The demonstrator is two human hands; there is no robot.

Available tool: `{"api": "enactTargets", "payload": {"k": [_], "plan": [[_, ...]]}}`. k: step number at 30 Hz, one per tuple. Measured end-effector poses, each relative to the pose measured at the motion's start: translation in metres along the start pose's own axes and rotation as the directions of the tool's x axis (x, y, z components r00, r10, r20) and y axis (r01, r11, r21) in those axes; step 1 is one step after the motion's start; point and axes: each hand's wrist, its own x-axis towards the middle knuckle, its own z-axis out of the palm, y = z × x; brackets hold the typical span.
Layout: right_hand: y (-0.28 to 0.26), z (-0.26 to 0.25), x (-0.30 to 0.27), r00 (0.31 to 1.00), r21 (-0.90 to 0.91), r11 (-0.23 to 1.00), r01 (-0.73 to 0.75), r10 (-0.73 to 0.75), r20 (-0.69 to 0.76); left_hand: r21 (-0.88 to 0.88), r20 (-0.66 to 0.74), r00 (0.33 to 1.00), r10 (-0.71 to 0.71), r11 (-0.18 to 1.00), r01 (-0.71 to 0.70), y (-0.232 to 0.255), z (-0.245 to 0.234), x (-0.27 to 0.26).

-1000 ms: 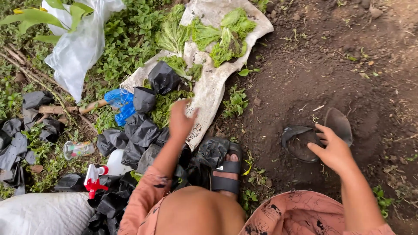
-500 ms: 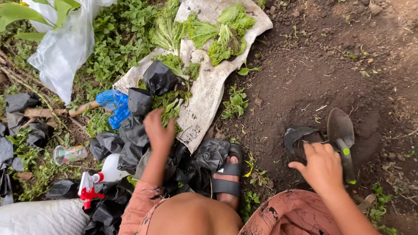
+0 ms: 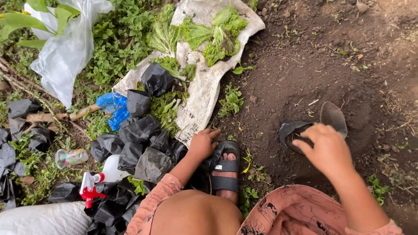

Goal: The person sits on the ground and plants small green seedlings into black plastic nursery bags. They use a small hand trowel to scoop soil from a pile and fill the bags, then place the seedlings inside and cover the roots with soil.

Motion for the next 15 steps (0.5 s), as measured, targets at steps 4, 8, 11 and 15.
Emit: {"api": "enactTargets", "payload": {"k": [4, 8, 11, 15], "plan": [[0.014, -0.023, -0.002, 0.977, 0.176, 0.983, -0.046, 0.081, -0.195, -0.038, -0.083, 0.997, 0.003, 0.999, -0.006, -0.011, 0.017, 0.009], [0.076, 0.017, -0.007, 0.937, 0.230, 0.945, -0.234, 0.282, -0.205, -0.080, -0.116, 0.993, 0.005, 0.997, -0.015, 0.001, -0.004, 0.001], [0.125, 0.047, -0.005, 0.877, 0.170, 0.896, -0.410, 0.438, -0.197, -0.220, -0.185, 0.978, -0.098, 0.974, 0.055, 0.005, -0.038, -0.002], [0.155, 0.075, 0.000, 0.755, -0.028, 0.792, -0.610, 0.591, 0.283, -0.227, -0.288, 0.923, -0.255, 0.955, 0.193, -0.037, -0.048, 0.002]]}}
